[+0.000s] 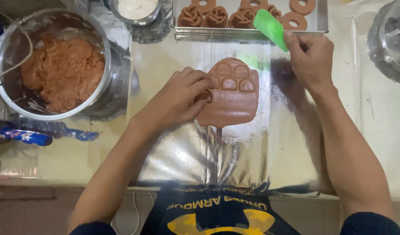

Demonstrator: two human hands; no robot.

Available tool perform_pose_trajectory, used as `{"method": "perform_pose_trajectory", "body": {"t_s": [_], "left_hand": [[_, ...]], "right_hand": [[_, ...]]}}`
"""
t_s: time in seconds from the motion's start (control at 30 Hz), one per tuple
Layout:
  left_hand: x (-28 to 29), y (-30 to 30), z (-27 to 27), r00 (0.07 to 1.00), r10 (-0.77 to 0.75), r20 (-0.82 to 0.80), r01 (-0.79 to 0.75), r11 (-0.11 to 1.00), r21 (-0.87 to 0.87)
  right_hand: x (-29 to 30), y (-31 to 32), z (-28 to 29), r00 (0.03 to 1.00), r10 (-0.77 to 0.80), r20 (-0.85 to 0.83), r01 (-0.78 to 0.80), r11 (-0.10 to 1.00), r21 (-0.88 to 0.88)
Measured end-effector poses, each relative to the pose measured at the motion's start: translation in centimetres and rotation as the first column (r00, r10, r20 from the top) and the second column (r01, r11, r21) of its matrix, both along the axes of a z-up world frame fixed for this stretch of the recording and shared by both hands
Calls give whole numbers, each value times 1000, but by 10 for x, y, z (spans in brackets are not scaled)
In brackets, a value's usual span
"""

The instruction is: Cutting and shaping dough pieces to create decorative pastries using a cutter and scraper

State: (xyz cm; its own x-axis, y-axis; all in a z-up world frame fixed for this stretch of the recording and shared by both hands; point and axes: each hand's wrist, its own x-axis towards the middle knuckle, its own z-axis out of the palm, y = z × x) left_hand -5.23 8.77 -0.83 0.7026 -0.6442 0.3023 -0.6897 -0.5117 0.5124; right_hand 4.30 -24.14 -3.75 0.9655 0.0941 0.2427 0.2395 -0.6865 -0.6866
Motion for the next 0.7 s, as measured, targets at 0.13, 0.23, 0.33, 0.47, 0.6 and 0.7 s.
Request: {"method": "perform_pose_trajectory", "body": {"t_s": [0.13,0.23,0.33,0.47,0.6,0.7], "left_hand": [[0,1,2,999,-18,-32,20,999,46],[1,1,3,998,-6,-69,11,998,59],[4,3,0,999,-20,-42,23,997,72],[9,5,-5,998,-53,-19,55,994,93],[10,4,-6,998,-67,-4,67,993,93],[11,3,-5,997,-83,-3,83,994,69]], "right_hand": [[7,-8,-16,1000,-22,2,22,997,-72],[7,-9,-20,1000,-27,-2,26,987,-157],[7,-10,-22,1000,4,27,-1,993,-115],[9,-12,-23,999,4,40,2,990,-143],[5,-8,-18,1000,-15,19,17,992,-124],[5,-8,-16,1000,-9,20,12,991,-135]]}}
